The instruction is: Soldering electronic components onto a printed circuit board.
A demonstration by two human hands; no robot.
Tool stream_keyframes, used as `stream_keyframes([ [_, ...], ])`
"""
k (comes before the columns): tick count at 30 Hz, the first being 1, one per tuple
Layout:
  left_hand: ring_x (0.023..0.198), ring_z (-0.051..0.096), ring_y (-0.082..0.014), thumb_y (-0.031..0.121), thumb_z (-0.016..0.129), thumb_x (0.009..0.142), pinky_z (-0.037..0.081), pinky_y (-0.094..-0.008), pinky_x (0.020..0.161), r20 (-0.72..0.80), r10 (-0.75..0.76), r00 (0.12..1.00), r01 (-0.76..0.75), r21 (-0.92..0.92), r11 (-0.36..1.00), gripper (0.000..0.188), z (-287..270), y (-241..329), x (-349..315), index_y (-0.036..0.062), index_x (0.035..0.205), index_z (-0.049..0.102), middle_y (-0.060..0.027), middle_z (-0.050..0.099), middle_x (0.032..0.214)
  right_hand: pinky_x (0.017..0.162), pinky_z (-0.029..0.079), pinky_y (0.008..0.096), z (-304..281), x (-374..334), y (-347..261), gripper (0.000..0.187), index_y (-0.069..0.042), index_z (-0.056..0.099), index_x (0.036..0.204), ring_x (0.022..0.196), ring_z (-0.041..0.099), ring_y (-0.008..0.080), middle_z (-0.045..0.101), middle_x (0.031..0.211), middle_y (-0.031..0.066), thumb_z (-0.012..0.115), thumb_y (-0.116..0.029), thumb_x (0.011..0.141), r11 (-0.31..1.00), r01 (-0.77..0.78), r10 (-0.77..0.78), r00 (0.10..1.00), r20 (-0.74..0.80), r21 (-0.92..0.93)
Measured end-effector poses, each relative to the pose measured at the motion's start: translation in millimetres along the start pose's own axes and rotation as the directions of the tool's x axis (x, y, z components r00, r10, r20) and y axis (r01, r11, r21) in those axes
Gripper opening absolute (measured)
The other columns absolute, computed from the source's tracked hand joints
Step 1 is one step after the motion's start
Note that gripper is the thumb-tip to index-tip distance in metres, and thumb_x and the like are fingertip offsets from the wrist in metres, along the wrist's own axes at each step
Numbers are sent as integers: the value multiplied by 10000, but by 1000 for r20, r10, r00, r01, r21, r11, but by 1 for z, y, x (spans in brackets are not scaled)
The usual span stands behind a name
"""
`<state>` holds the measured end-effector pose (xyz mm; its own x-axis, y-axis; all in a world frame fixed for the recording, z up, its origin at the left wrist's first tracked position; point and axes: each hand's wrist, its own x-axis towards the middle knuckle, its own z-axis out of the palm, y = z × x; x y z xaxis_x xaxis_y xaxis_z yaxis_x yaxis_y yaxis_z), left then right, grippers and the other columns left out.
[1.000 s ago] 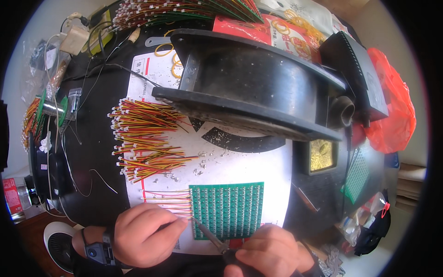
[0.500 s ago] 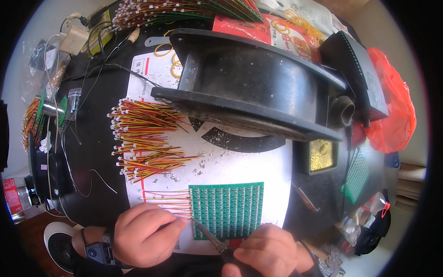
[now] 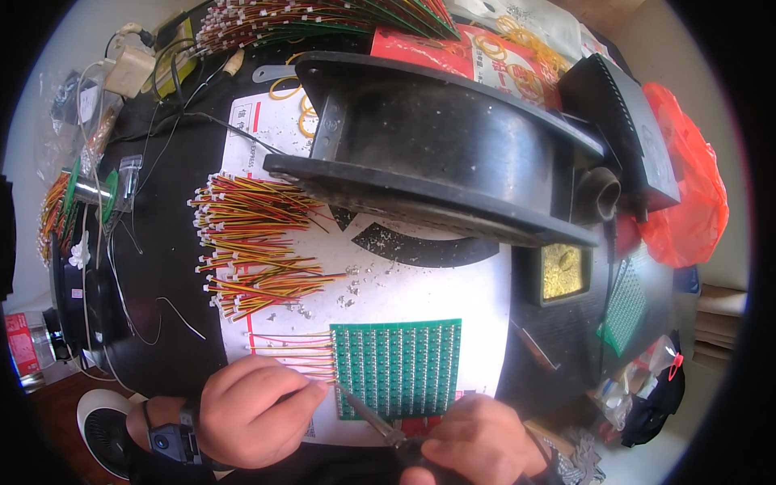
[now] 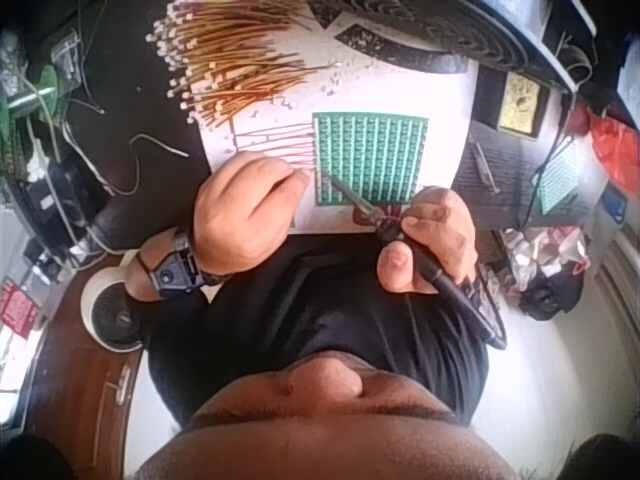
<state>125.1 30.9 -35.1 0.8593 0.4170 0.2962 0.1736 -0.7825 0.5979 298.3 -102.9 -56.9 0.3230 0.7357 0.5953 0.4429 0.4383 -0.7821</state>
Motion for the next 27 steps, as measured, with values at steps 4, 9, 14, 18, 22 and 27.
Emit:
stream_keyframes([
  [4, 648, 635, -248, -46, 725, 644, 544, -325, 573, 1, 0, 1000, 0, 0, 1000, 278, 2, -2, 0, -33, 922, 747, -87, 645, 824, 511, 449, 353, 1, 6, -11, 246, 67, 580, 954, 544, 539, 221, 607, 699, 156, 719, -78, 813, 989, -141, 143, 988, 51, -52],
  [9, 650, 635, -249, -37, 733, 641, 542, -332, 571, -29, 5, 1000, -4, 13, 1000, 270, 4, -1, -1, -22, 911, 750, -80, 646, 821, 506, 449, 354, 2, 5, -8, 253, 67, 579, 959, 537, 539, 224, 607, 691, 158, 722, -83, 814, 992, -118, 118, 993, 23, -37],
  [14, 629, 612, -238, -30, 743, 638, 508, -329, 542, -63, 79, 995, -71, 129, 989, 251, -2, 5, 6, -6, 887, 755, -58, 631, 797, 498, 445, 355, 2, 4, -8, 247, 67, 578, 958, 526, 537, 224, 606, 685, 158, 720, -75, 815, 993, -113, 114, 993, 11, -30],
  [18, 606, 595, -230, -38, 740, 638, 488, -323, 522, -63, 34, 997, -30, 62, 998, 244, 3, 3, 0, -12, 881, 752, -58, 613, 771, 492, 442, 349, 3, 4, -8, 245, 69, 582, 955, 519, 536, 221, 608, 684, 158, 726, -65, 809, 992, -124, 125, 992, 22, -27],
  [22, 596, 594, -230, -42, 741, 635, 497, -325, 520, -38, -7, 999, 8, 17, 1000, 255, 4, 2, -1, -21, 889, 749, -64, 606, 761, 488, 441, 339, 2, 4, -3, 244, 70, 590, 945, 516, 540, 220, 611, 683, 158, 736, -64, 803, 997, -71, 71, 997, 38, -6],
  [27, 602, 601, -232, -42, 743, 627, 510, -323, 529, -34, 2, 999, -2, -8, 1000, 271, 5, 3, 1, -24, 896, 748, -66, 607, 762, 488, 443, 335, 1, 5, -8, 235, 69, 594, 936, 512, 544, 225, 612, 682, 158, 737, -61, 802, 995, -87, 89, 996, 23, -50],
])
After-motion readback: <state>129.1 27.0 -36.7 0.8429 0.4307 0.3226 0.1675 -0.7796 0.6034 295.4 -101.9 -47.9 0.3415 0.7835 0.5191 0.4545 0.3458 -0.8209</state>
